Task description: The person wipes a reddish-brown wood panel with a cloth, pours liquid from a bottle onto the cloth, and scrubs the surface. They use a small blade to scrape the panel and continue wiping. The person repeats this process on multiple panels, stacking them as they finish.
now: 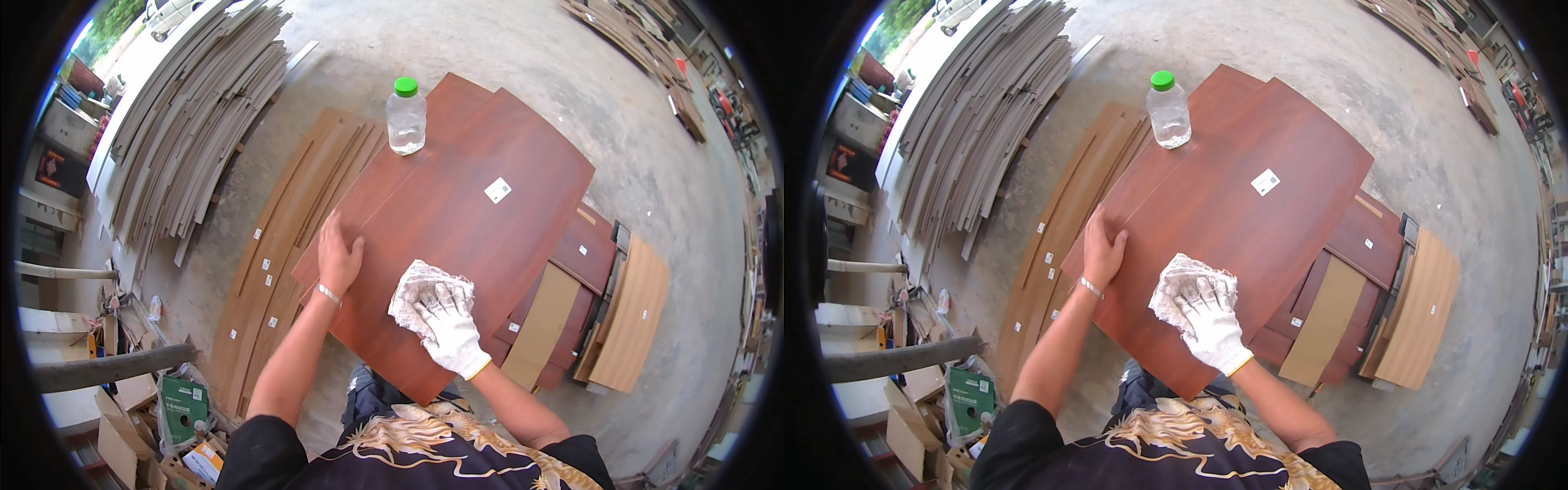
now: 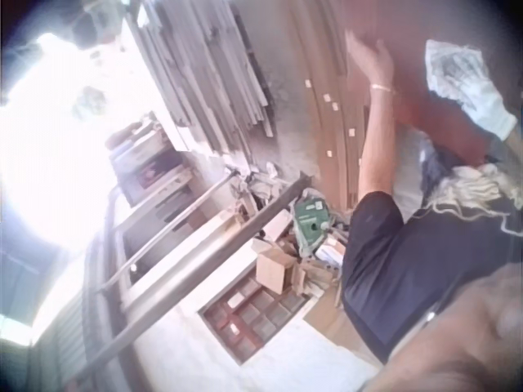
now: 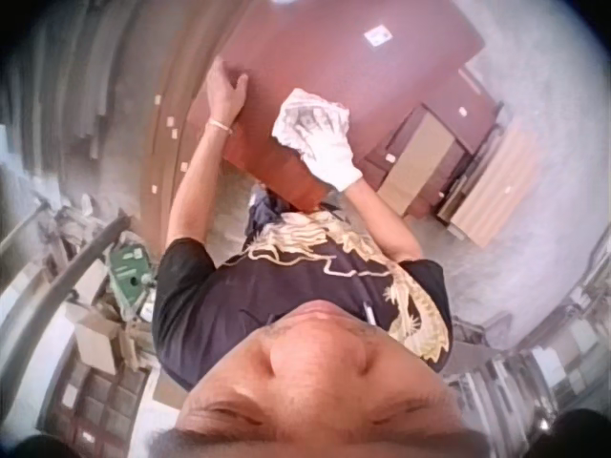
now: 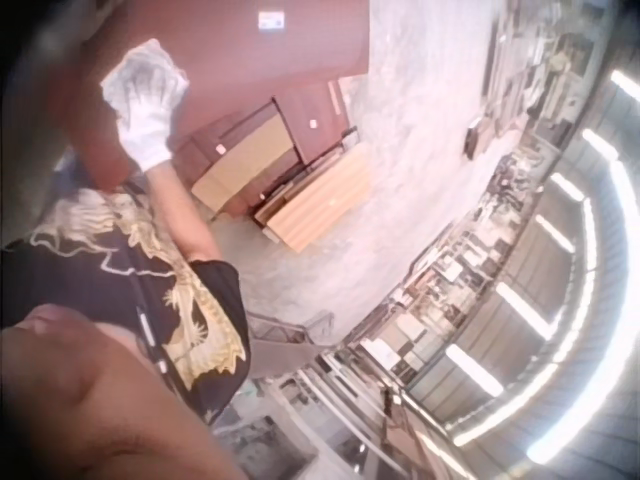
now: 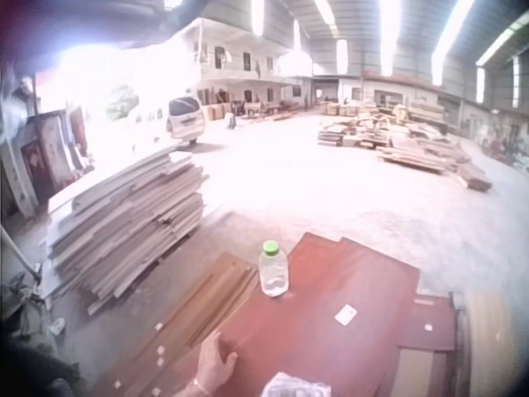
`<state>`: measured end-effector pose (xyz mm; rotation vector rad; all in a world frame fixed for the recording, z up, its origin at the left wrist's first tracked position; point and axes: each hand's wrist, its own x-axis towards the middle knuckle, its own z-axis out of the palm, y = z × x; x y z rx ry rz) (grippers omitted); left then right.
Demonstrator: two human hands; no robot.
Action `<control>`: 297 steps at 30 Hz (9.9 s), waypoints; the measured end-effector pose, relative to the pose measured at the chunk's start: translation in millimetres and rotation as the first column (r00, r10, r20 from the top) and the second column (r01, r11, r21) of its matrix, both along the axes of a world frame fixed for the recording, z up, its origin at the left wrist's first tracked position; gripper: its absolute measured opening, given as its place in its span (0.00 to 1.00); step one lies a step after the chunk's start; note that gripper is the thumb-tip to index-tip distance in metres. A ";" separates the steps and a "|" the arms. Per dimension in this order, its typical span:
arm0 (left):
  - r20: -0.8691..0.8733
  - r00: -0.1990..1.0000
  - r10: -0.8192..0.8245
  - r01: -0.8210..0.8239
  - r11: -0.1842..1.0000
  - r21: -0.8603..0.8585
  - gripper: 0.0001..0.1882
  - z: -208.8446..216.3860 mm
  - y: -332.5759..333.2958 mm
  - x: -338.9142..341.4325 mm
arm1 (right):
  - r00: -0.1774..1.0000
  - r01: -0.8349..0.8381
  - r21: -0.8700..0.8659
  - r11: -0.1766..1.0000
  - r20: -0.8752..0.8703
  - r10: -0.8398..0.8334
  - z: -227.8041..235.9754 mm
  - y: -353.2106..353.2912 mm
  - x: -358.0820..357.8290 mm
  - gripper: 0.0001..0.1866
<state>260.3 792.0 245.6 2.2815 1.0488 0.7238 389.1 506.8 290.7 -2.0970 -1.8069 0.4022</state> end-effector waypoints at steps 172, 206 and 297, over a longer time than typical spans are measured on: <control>-0.543 0.812 -0.213 0.403 0.878 0.258 0.39 -3.8 -10.1 -34.6 | 0.947 -0.167 0.276 0.946 -0.222 0.232 -31.7 10.2 -153.7 0.26; -0.390 0.679 -0.622 0.732 0.616 0.292 0.35 -23.0 48.2 -38.5 | 0.684 0.641 0.293 0.709 0.201 -0.701 -60.0 -70.7 -240.5 0.31; -0.535 0.845 0.015 0.099 0.978 0.184 0.40 10.9 -108.9 -3.1 | 0.943 0.319 0.231 0.919 0.025 -0.333 -32.5 208.8 111.1 0.31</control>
